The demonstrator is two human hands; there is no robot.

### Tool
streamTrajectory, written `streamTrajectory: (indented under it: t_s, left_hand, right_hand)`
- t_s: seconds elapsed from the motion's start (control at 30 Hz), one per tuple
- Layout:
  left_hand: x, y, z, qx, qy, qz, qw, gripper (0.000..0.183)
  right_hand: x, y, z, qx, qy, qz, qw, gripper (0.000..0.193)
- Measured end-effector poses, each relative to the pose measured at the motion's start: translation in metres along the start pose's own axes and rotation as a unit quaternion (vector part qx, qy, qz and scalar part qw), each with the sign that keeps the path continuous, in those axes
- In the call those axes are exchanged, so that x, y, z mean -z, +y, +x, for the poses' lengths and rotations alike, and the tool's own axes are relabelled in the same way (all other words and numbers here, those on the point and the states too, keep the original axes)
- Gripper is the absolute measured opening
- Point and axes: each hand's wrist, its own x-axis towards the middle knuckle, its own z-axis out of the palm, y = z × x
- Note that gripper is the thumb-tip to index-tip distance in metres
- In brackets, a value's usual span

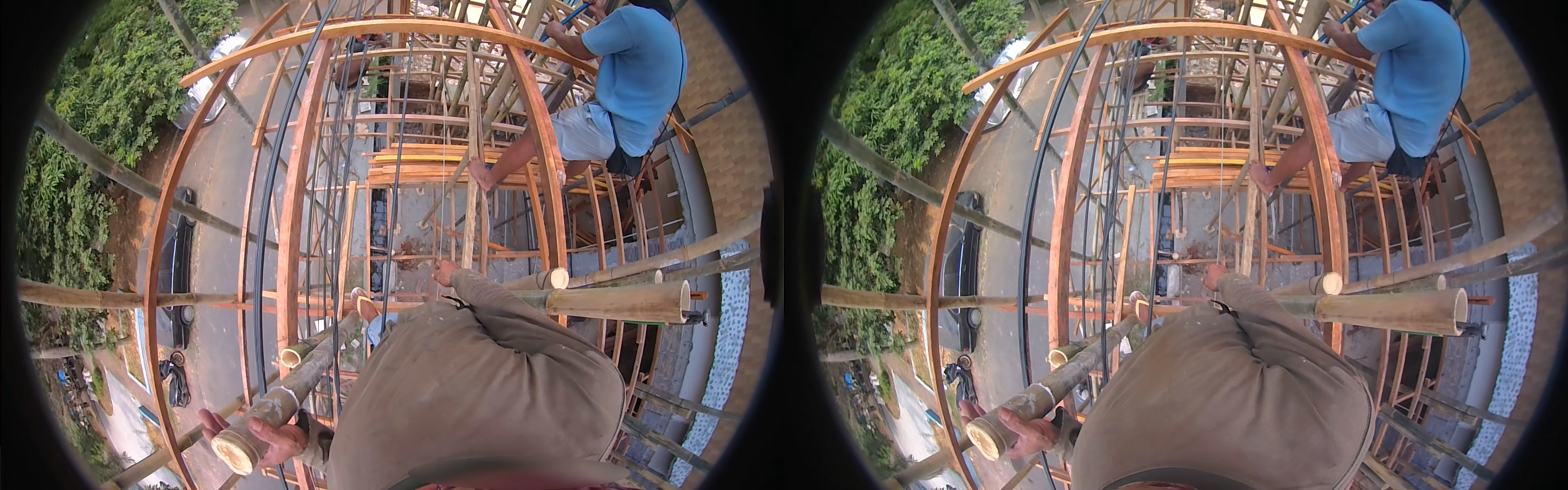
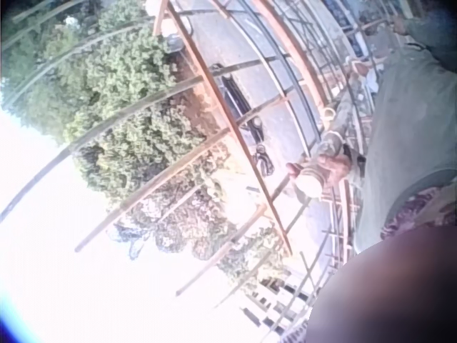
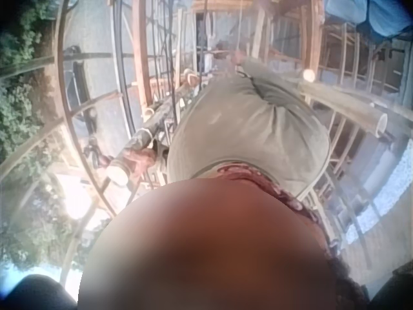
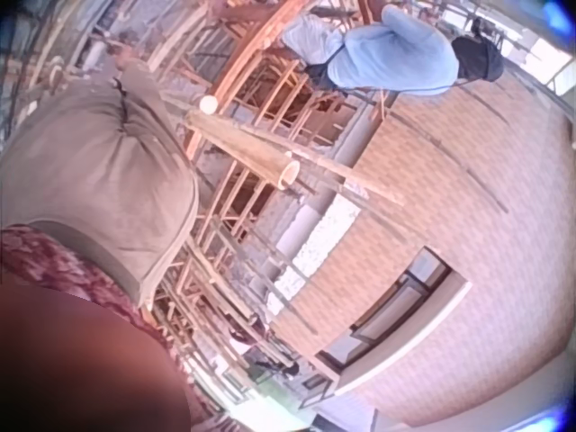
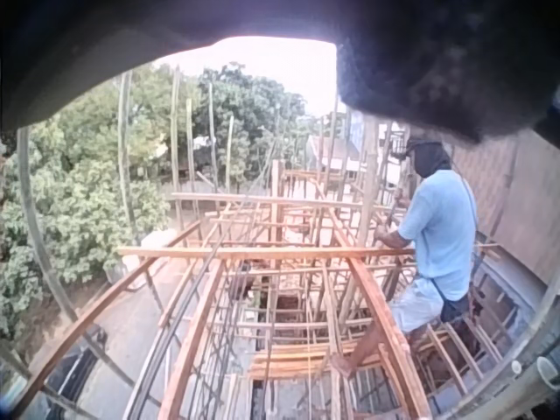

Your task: The person is assembling a bamboo scaffolding structure on a construction site. They are seen handling bamboo poles and securing them with ropes, working alongside another person.

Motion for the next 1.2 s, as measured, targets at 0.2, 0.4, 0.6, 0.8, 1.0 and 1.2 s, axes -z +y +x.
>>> streamTrajectory:
  t_s: [0.2, 0.4, 0.6, 0.8, 1.0, 1.2]
  left_hand:
    - [0.000, 0.001, 0.000, 0.001, -0.009, 0.005, 1.000, 0.074]
    - [0.002, -0.003, -0.003, 0.006, -0.013, 0.024, 1.000, 0.070]
    - [0.004, -0.006, -0.006, 0.002, -0.015, 0.018, 1.000, 0.063]
    - [0.007, -0.012, -0.006, -0.001, -0.001, -0.008, 1.000, 0.069]
    - [0.007, -0.010, -0.008, 0.036, 0.003, -0.026, 0.999, 0.075]
    - [0.005, -0.008, -0.008, 0.042, 0.010, -0.021, 0.999, 0.078]
  right_hand:
    - [0.008, -0.010, -0.010, -0.005, -0.019, -0.007, 1.000, 0.054]
    - [0.008, -0.012, -0.011, 0.001, -0.019, 0.001, 1.000, 0.053]
    - [0.011, -0.015, -0.016, -0.003, -0.018, 0.005, 1.000, 0.053]
    - [0.010, -0.015, -0.015, 0.008, -0.015, -0.001, 1.000, 0.054]
    - [0.001, -0.007, -0.003, 0.006, -0.001, -0.003, 1.000, 0.054]
    - [-0.003, -0.001, 0.005, 0.010, 0.004, -0.012, 1.000, 0.053]
